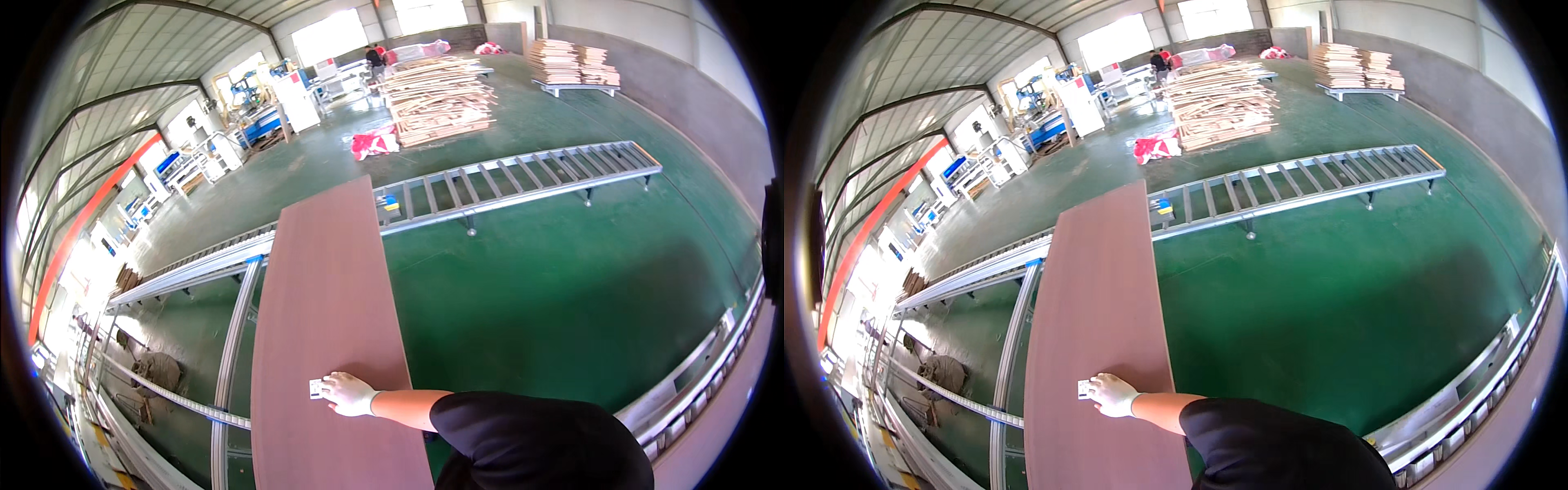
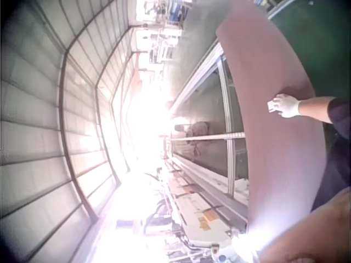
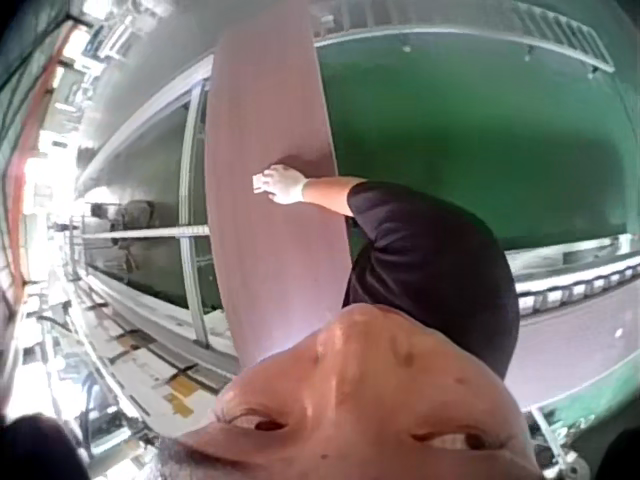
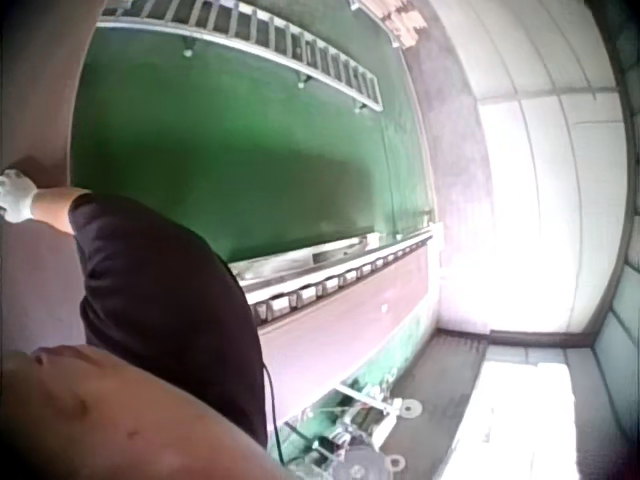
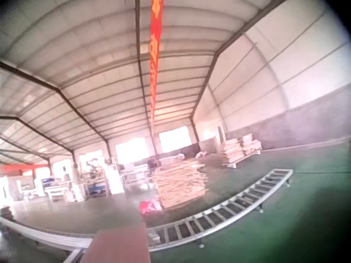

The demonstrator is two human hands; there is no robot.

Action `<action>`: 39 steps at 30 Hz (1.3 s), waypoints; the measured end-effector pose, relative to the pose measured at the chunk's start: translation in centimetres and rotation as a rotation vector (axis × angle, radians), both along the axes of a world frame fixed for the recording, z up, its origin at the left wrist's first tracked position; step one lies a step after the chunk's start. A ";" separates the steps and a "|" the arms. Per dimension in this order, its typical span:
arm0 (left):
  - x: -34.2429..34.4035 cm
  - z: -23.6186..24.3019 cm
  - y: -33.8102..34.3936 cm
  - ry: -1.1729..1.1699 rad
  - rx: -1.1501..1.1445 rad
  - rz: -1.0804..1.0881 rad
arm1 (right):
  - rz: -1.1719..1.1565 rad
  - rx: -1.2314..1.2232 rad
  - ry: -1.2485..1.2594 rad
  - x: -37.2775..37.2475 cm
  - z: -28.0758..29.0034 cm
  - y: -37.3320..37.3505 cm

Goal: The person feeds wooden panels into an edge-banding machine, retrieves and turns each panel to process multiple edges, and stacks the finished panels onto a worktable.

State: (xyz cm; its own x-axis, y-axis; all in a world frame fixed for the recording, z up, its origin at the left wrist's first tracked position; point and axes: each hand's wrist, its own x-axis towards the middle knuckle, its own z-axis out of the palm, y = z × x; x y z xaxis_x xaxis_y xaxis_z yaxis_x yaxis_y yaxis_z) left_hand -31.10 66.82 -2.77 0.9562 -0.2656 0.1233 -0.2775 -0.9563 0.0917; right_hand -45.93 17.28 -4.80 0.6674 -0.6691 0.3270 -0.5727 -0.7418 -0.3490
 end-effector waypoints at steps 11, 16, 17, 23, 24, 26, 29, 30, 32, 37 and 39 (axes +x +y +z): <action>1.3 -0.3 0.4 0.018 0.032 -0.033 | -0.051 -0.042 0.009 0.4 -0.7 0.2; 1.4 -0.3 0.8 0.021 0.032 -0.050 | -0.058 0.008 0.042 -0.2 -0.9 0.6; 1.5 -0.4 1.0 0.022 0.031 -0.053 | -0.062 -0.020 0.030 -0.4 -1.0 0.9; 1.8 -1.6 8.6 0.029 0.035 0.078 | 0.259 -0.001 -0.035 -1.5 1.2 7.2; 1.2 -2.1 11.5 0.033 0.035 0.120 | 0.284 0.000 -0.133 -3.1 1.6 8.6; 0.0 -2.4 18.5 0.049 0.040 0.194 | 0.254 -0.049 -0.163 -7.5 3.5 12.1; -2.6 -4.8 26.6 0.071 0.070 0.405 | 0.229 -0.162 -0.353 -10.0 1.0 14.8; -3.4 -4.2 28.0 0.102 0.045 0.453 | 0.186 -0.009 -0.387 -13.3 -1.7 17.9; -3.5 -3.4 29.6 0.113 -0.038 0.453 | -0.061 0.770 -1.071 -17.7 -9.0 18.2; -6.3 -3.7 35.7 -0.138 -0.151 0.465 | -0.536 1.712 -0.948 -22.4 -7.4 20.3; -0.7 0.3 34.1 -0.238 -0.271 0.448 | -0.544 1.791 -1.119 -14.9 -2.6 22.6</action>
State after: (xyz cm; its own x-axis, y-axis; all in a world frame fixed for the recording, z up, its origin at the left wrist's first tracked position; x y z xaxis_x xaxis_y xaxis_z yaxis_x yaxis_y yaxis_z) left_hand -31.83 100.96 -2.46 0.9058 0.2300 0.3558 0.1062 -0.9363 0.3348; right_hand -60.79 39.87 -7.35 0.3897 -0.6267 -0.6748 0.3197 0.7792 -0.5391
